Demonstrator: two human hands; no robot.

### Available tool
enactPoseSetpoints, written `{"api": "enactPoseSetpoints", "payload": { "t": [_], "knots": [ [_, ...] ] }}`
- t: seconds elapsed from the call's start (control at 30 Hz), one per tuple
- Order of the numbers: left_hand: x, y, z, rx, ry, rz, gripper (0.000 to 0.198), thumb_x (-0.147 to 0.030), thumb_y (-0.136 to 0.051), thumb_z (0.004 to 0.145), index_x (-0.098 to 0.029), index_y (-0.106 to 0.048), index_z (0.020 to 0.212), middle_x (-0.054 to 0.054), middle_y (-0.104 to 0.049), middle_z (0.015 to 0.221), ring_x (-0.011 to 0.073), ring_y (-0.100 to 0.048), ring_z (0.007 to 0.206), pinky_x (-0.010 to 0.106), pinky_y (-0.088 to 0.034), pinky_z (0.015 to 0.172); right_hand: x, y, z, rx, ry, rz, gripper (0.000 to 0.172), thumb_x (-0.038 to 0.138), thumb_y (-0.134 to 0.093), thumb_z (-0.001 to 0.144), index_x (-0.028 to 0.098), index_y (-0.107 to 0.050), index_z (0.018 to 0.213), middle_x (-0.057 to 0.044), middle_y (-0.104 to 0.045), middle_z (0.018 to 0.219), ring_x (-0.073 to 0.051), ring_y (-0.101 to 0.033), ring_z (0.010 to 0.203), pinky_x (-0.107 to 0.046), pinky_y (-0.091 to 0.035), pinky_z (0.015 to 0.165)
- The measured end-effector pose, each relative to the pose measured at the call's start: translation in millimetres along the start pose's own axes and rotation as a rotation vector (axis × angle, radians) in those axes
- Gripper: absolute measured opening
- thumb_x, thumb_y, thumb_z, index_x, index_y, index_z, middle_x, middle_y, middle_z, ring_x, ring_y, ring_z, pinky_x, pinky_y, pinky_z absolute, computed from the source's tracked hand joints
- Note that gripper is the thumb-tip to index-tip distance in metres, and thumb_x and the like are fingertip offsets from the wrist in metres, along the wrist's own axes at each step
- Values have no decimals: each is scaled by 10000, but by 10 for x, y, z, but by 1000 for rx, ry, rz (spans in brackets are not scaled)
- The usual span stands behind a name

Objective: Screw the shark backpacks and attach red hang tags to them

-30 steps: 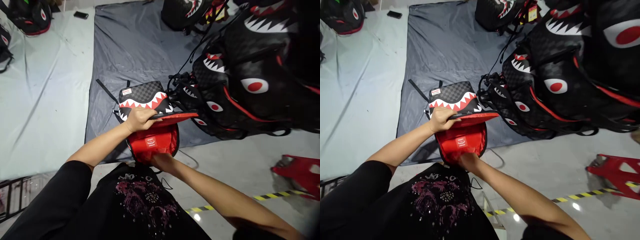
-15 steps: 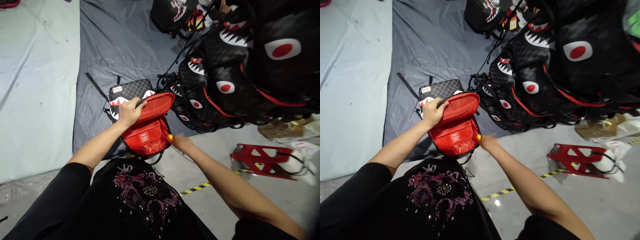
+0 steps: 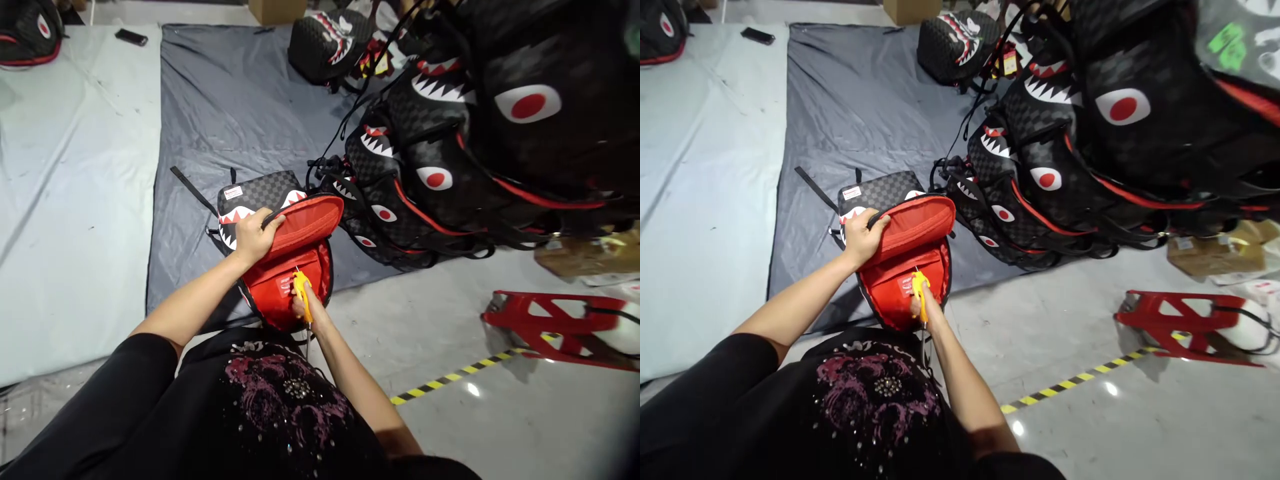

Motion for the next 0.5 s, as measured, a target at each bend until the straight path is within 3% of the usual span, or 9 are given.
{"api": "enactPoseSetpoints", "payload": {
  "t": [0.13, 0.27, 0.37, 0.5],
  "knots": [
    [85, 26, 31, -33, -10, -20, 416, -526, -471, 908, -183, -579, 699, -11, -556, 604, 107, -497, 566, 231, -363, 582, -148, -99, -4, 151, 67, 26, 526, 644, -144, 947, 227, -428, 797, 108, -181, 416, -82, -158, 312, -193, -244, 345],
    [65, -8, 43, -19, -66, -7, 420, -532, -474, 907, -183, -580, 699, -10, -558, 604, 102, -487, 559, 230, -366, 584, -84, 2, -69, 204, 67, -71, 452, 636, -438, 876, 207, -458, 736, 84, -343, 400, -84, -330, 315, -200, -284, 346],
    [46, -19, 29, -4, -101, 8, 418, -534, -478, 902, -183, -586, 702, -9, -561, 599, 101, -482, 555, 229, -368, 586, 66, 347, -295, 177, 28, -288, 415, 577, -608, 796, 201, -472, 689, 62, -433, 377, -95, -366, 293, -206, -262, 317],
    [101, 15, 14, -6, -83, -26, 403, -519, -488, 900, -180, -590, 706, -10, -564, 604, 99, -483, 555, 225, -365, 581, 230, 934, -744, 8, -54, -533, 382, 556, -583, 828, 203, -464, 742, 65, -438, 367, -103, -377, 281, -198, -257, 311]
  ]
}}
Point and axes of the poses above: each hand's wrist, its own z-axis towards the middle knuckle, its own y-axis out of the back of the hand, x = y × z, the point moved 5 cm from there along z, towards the middle knuckle
